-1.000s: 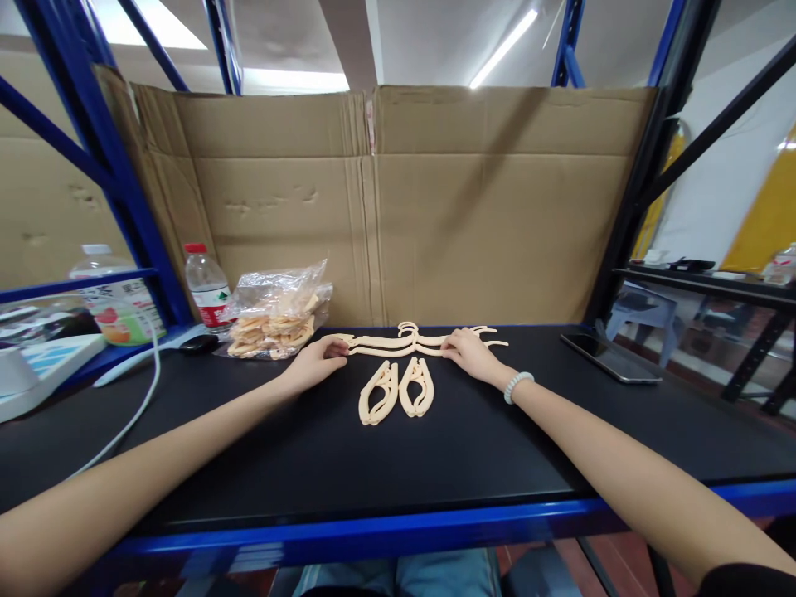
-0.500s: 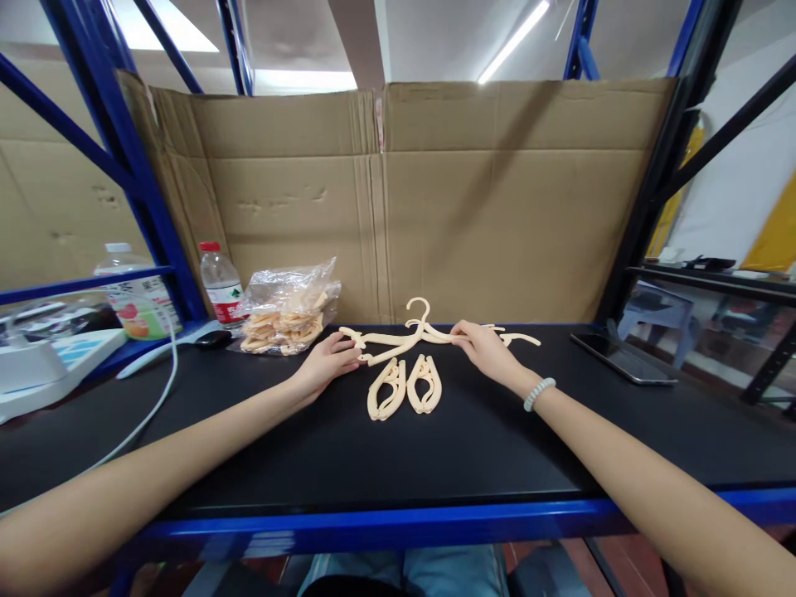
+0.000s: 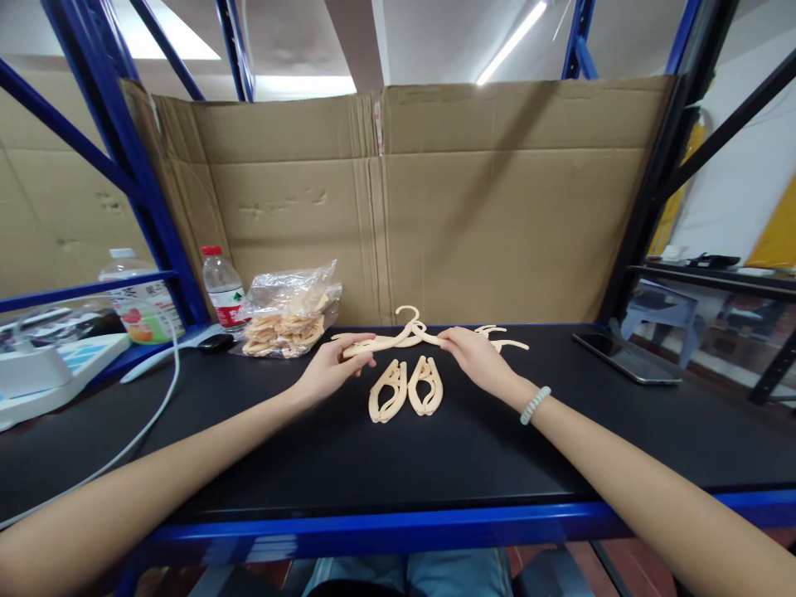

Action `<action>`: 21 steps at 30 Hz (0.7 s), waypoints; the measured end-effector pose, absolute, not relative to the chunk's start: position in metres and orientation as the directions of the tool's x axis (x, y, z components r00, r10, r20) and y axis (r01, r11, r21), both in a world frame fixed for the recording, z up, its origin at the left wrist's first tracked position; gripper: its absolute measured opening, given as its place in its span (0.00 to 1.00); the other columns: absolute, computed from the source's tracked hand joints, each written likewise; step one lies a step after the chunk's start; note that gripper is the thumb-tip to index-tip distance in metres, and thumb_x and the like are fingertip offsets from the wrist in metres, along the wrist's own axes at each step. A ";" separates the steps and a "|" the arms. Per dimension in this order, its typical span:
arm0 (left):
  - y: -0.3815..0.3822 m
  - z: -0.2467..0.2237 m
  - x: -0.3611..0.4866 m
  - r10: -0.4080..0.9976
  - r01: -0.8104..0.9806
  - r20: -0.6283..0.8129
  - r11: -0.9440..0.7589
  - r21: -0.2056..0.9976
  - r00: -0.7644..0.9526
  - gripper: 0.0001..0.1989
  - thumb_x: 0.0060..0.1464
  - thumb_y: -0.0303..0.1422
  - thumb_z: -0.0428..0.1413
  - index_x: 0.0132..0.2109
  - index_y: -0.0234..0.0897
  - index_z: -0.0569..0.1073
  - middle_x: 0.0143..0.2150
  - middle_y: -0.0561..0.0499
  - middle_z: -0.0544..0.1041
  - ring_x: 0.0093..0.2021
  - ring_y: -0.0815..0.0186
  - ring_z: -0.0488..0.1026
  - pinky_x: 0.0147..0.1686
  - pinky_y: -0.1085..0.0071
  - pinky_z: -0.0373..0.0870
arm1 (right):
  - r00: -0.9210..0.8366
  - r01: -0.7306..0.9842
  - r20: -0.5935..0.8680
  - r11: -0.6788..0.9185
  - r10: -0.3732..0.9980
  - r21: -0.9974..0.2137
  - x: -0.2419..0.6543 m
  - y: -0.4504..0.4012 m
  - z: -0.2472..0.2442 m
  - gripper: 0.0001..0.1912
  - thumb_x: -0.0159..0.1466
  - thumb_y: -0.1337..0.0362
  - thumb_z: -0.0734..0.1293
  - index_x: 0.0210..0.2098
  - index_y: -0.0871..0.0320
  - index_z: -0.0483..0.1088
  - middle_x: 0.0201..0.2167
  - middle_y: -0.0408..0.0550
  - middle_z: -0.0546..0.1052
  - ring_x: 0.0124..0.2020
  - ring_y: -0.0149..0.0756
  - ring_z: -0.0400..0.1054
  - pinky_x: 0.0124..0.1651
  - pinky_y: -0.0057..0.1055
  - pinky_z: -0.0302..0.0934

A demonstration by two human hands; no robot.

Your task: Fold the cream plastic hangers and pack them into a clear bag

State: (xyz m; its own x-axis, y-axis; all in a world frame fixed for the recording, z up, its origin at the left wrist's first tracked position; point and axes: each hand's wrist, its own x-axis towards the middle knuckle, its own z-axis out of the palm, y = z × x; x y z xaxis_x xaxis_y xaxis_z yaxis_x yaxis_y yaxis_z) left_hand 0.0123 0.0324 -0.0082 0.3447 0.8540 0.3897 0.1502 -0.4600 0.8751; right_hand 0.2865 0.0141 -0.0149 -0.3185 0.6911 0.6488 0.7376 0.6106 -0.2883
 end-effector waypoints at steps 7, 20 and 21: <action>0.030 -0.005 0.014 0.948 -0.145 0.238 -0.210 0.967 0.213 0.18 0.41 0.28 0.60 0.44 0.31 0.72 0.30 0.49 0.76 0.24 0.73 0.68 0.29 0.74 0.67 | -0.433 0.844 0.643 0.535 0.632 0.042 0.297 0.015 -0.007 0.10 0.68 0.65 0.58 0.41 0.57 0.71 0.36 0.52 0.74 0.40 0.43 0.64 0.43 0.39 0.58; 0.028 -0.006 0.016 0.955 -0.181 0.251 -0.222 0.958 0.158 0.16 0.42 0.32 0.61 0.40 0.32 0.72 0.27 0.51 0.74 0.24 0.73 0.68 0.30 0.75 0.66 | -0.255 0.951 0.662 0.059 0.705 0.303 0.292 0.005 -0.007 0.15 0.64 0.74 0.55 0.43 0.56 0.70 0.53 0.52 0.69 0.24 0.31 0.66 0.22 0.29 0.49; 0.029 -0.007 0.015 0.953 -0.183 0.263 -0.234 0.955 0.153 0.16 0.43 0.33 0.61 0.41 0.32 0.72 0.27 0.51 0.75 0.24 0.73 0.68 0.30 0.75 0.66 | -0.251 0.951 0.666 0.053 0.703 0.304 0.292 0.005 -0.008 0.15 0.64 0.74 0.55 0.43 0.56 0.69 0.55 0.53 0.68 0.24 0.31 0.66 0.22 0.29 0.49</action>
State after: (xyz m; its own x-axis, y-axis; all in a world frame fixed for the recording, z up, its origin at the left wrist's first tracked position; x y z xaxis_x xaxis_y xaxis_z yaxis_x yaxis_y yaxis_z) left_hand 0.0151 0.0286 -0.0065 0.1534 0.9526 0.2627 -0.1828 -0.2339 0.9549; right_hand 0.2917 0.0046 -0.0077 -0.2513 0.7027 0.6657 0.9513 0.0527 0.3036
